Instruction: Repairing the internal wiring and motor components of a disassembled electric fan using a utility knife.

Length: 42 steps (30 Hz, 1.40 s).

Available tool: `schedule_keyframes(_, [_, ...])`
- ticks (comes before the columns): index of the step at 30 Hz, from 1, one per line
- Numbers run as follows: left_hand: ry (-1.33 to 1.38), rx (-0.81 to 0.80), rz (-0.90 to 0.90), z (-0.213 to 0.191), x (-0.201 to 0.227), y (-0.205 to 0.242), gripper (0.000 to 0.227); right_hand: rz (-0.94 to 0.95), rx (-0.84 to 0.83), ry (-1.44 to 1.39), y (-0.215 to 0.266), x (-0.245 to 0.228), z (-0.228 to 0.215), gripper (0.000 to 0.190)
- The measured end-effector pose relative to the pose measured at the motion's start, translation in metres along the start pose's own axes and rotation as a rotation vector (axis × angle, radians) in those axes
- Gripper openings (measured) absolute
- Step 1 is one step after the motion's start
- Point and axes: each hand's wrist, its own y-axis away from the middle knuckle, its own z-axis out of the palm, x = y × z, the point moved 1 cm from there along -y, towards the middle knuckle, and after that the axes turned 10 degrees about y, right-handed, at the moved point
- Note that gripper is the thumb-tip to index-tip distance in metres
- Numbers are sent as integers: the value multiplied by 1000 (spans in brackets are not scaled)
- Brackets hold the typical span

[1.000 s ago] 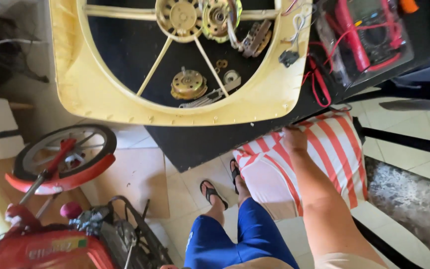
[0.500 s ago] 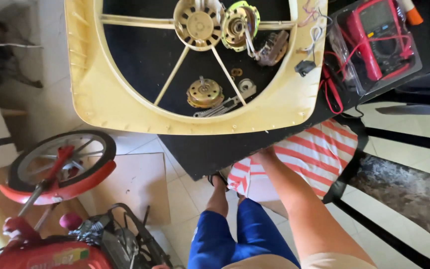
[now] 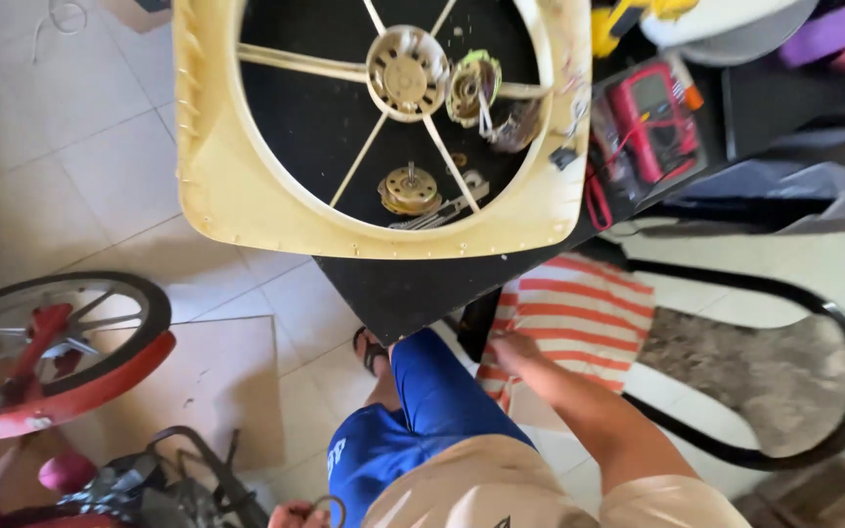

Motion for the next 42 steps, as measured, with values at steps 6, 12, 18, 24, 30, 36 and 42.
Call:
schedule_keyframes(6, [-130,22,114,81,38,-43,25,-325,178,-27,111,-79,-145,12])
schedule_keyframes(12, [-66,-245,9,181,99,-70,31,-713,-78,-230,163,-144,-261,12])
schedule_keyframes(18, [-56,-583,119,264,113,-100,37,-805,-542,-296,140,-185,-373,23])
schedule_keyframes(24, [-51,-908,90,323,144,-113,36,-874,-706,-262,119,-174,-397,19])
schedule_keyframes(30, [-46,-624,248,358,179,-65,40,-1023,-642,-289,103,-112,-382,14])
schedule_keyframes(36, [-30,-746,687,437,97,-50,41,-1226,-515,-359,75,7,-348,27])
schedule_keyframes(42, [181,-594,729,589,16,29,36,-1677,-63,-331,36,136,-323,33])
